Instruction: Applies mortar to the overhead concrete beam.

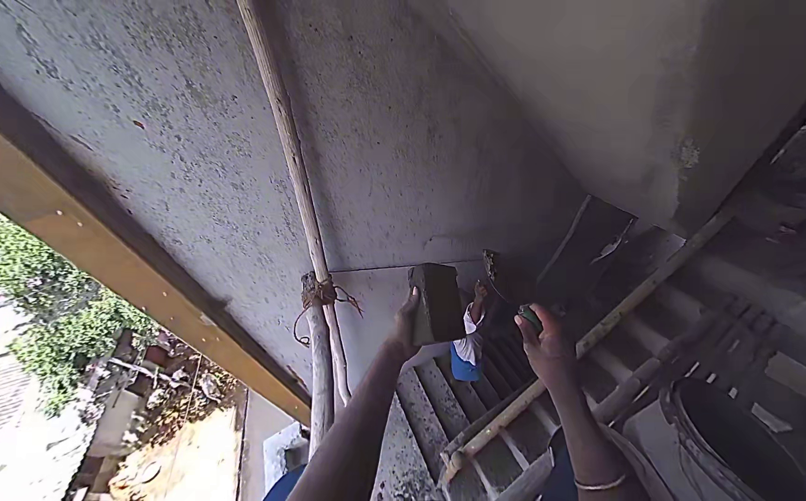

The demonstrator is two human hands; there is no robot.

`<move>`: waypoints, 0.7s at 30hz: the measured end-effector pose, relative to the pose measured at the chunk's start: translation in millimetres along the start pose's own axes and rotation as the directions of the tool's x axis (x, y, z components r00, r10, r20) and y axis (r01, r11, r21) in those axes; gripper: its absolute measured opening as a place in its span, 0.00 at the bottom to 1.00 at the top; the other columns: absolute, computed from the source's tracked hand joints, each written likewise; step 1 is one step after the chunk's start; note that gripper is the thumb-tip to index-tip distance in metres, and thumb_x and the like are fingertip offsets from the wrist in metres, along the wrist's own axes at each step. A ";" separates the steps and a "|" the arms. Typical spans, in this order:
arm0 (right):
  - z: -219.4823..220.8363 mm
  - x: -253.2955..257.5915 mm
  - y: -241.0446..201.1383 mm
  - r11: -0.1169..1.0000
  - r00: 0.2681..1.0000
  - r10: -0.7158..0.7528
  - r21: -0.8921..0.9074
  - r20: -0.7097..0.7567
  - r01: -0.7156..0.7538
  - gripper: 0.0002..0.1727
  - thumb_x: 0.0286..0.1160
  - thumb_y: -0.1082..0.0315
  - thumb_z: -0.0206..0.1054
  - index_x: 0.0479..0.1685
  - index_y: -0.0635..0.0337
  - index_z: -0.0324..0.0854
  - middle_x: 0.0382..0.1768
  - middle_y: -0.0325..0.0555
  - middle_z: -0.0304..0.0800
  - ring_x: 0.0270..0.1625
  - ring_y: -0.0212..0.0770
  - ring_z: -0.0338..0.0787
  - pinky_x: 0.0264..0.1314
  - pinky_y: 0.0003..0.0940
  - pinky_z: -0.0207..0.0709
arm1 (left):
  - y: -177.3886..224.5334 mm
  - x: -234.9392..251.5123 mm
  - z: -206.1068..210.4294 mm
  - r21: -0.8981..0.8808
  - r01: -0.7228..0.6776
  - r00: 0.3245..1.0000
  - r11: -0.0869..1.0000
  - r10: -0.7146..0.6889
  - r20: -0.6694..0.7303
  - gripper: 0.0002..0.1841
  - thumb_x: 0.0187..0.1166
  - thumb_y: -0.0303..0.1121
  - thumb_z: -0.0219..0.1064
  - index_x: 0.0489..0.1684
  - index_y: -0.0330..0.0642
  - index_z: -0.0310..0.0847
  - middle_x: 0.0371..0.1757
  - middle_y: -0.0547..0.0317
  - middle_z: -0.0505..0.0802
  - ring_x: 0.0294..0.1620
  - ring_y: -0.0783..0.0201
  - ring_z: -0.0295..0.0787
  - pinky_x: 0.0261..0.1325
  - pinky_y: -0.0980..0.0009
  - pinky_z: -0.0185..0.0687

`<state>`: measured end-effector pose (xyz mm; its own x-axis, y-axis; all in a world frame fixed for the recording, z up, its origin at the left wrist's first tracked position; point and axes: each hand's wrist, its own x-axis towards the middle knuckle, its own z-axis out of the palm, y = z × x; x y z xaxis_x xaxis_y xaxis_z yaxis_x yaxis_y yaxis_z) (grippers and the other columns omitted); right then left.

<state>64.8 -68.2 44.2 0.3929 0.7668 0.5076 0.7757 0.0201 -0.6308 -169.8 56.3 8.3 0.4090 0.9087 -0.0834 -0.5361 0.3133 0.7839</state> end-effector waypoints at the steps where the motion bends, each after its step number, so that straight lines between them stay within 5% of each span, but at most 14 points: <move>1: 1.9 -0.5 8.1 1.000 1.000 0.017 -0.014 -0.021 -0.018 0.19 0.76 0.67 0.71 0.61 0.70 0.86 0.50 0.65 0.93 0.54 0.61 0.93 0.62 0.62 0.82 | -6.1 0.6 1.2 -0.105 0.065 0.998 0.992 -0.063 0.026 0.30 0.94 0.55 0.33 0.73 0.46 0.73 0.52 0.46 0.94 0.52 0.52 0.94 0.54 0.51 0.91; 4: 5.1 -2.4 38.3 0.994 0.994 0.078 -0.076 -0.076 -0.084 0.18 0.77 0.66 0.71 0.61 0.68 0.87 0.54 0.66 0.92 0.58 0.64 0.92 0.63 0.64 0.81 | -27.6 4.9 2.8 -0.237 0.172 0.981 0.956 -0.145 0.128 0.37 0.90 0.61 0.28 0.61 0.47 0.82 0.50 0.48 0.95 0.53 0.52 0.93 0.56 0.50 0.89; 6: 5.9 -3.4 61.6 0.985 0.990 0.112 -0.124 -0.085 -0.122 0.18 0.78 0.66 0.71 0.62 0.67 0.87 0.55 0.67 0.92 0.59 0.66 0.91 0.64 0.66 0.80 | -40.1 6.2 9.9 -0.238 0.217 0.976 0.947 -0.206 0.071 0.36 0.90 0.60 0.29 0.57 0.48 0.82 0.49 0.49 0.94 0.51 0.53 0.93 0.53 0.50 0.89; 9: 4.2 -5.0 96.9 0.966 0.982 0.165 -0.184 -0.093 -0.180 0.19 0.79 0.63 0.71 0.62 0.65 0.87 0.55 0.65 0.92 0.58 0.65 0.92 0.62 0.67 0.80 | -62.8 9.7 21.0 -0.209 0.278 0.953 0.938 -0.296 -0.062 0.35 0.90 0.61 0.31 0.60 0.46 0.80 0.51 0.47 0.93 0.53 0.49 0.91 0.53 0.46 0.87; 21: -5.2 -2.7 151.9 0.982 0.973 0.176 -0.045 -0.152 -0.184 0.18 0.76 0.65 0.72 0.59 0.68 0.88 0.51 0.66 0.93 0.54 0.64 0.93 0.60 0.66 0.80 | -162.1 4.6 37.6 -0.262 0.250 0.954 0.932 -0.284 -0.101 0.38 0.87 0.65 0.29 0.65 0.47 0.78 0.54 0.47 0.92 0.56 0.49 0.90 0.57 0.44 0.85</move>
<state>184.2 -70.6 -50.0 0.5934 0.6520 0.4720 0.7116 -0.1508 -0.6863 -53.3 -0.7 -96.0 0.4677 0.8054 -0.3641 -0.5911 0.5913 0.5486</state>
